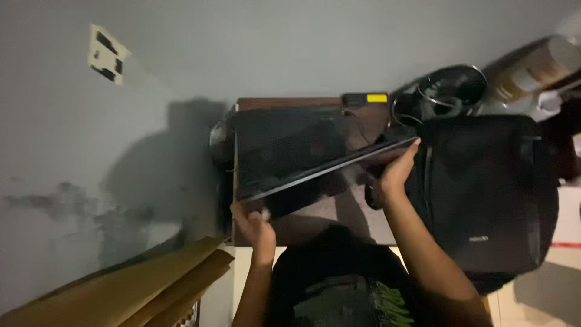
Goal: The person opens a backpack on the desk and zips a compartment, then closes the laptop and places it into the backpack. They then take a laptop cooling pad out of the backpack, connect its cable, and turn the pad over on the desk.
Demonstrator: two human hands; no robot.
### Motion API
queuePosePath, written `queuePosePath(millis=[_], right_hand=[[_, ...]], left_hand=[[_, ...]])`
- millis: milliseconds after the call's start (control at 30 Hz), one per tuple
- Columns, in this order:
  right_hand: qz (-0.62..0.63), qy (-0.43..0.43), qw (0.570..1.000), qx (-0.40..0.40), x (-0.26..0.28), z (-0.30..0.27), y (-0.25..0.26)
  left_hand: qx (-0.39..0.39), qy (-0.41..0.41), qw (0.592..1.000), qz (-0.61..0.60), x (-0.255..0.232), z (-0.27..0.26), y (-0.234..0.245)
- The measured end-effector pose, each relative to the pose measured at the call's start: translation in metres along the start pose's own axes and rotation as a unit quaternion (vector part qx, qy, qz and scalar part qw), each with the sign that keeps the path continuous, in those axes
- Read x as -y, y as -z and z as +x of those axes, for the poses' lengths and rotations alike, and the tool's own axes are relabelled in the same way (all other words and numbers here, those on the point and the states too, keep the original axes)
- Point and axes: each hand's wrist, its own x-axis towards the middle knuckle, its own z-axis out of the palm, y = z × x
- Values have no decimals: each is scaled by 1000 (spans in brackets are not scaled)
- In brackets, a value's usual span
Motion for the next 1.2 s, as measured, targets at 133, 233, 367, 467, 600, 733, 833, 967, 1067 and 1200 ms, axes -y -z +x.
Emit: queuePosePath(millis=[133,233,367,467,600,733,833,967,1067,1200], right_hand=[[113,-55,991,53,-30,22,30],[181,-9,947,265,-77,31,63],[322,113,824,452,-122,46,93],[392,163,748,509,-119,45,108],[366,108,795,471,-83,12,156],[266,80,875,398,-29,-33,182],[311,31,913,263,-9,-78,199],[228,58,948,213,8,-92,223],[215,57,953,207,10,-93,245],[130,-22,984,116,31,-115,286]], left_hand=[[103,-223,967,69,-63,-19,-4],[194,-319,919,129,-114,-24,-5],[294,-405,851,161,-162,-23,-12],[330,-456,812,154,-188,-29,-18],[394,-446,790,145,-204,-39,-17],[427,-456,778,70,-185,-39,-26],[448,-432,782,39,-172,-48,-21],[428,-366,826,10,-156,-72,-21],[326,-310,889,85,-145,-102,-27],[274,-235,926,110,-138,-141,-37]])
